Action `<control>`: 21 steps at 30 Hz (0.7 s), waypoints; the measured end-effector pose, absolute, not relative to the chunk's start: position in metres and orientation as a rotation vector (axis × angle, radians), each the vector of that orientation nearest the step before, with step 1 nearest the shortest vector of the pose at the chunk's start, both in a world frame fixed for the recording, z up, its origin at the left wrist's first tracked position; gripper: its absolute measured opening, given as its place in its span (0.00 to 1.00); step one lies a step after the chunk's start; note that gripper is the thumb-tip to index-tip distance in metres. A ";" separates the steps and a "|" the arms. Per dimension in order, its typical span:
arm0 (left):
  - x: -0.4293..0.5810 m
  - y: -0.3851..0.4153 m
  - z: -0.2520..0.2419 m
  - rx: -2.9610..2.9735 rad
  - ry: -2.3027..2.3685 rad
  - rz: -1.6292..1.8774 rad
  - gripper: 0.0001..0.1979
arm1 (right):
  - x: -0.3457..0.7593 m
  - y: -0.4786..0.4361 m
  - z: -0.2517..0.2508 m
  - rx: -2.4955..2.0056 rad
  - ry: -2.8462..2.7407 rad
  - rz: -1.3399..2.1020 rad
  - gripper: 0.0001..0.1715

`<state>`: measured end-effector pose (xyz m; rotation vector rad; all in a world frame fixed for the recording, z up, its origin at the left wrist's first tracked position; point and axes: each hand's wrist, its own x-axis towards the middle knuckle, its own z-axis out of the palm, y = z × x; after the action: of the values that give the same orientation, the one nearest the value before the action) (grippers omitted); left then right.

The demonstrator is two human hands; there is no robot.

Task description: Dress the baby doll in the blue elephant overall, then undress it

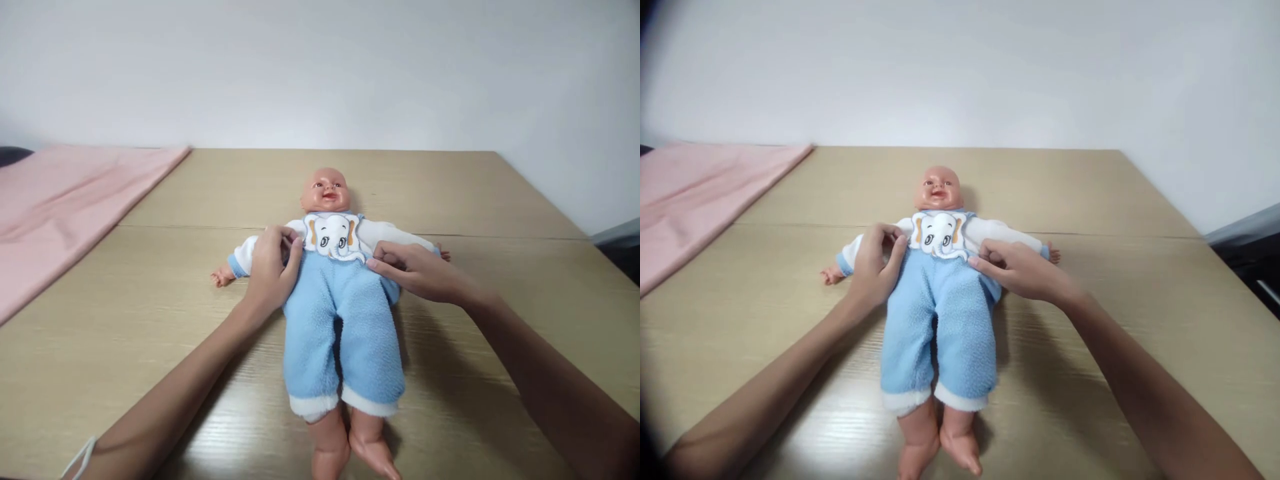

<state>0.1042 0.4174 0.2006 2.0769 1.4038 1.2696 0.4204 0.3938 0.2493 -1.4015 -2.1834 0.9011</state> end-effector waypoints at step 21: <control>0.080 0.392 0.187 1.812 1.458 0.972 0.16 | 0.405 0.404 0.211 -1.068 -1.348 1.237 0.34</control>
<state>0.0796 0.3918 0.1868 1.8123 1.4578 0.9718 0.4055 0.4045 0.2108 -1.0679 -1.3481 1.2370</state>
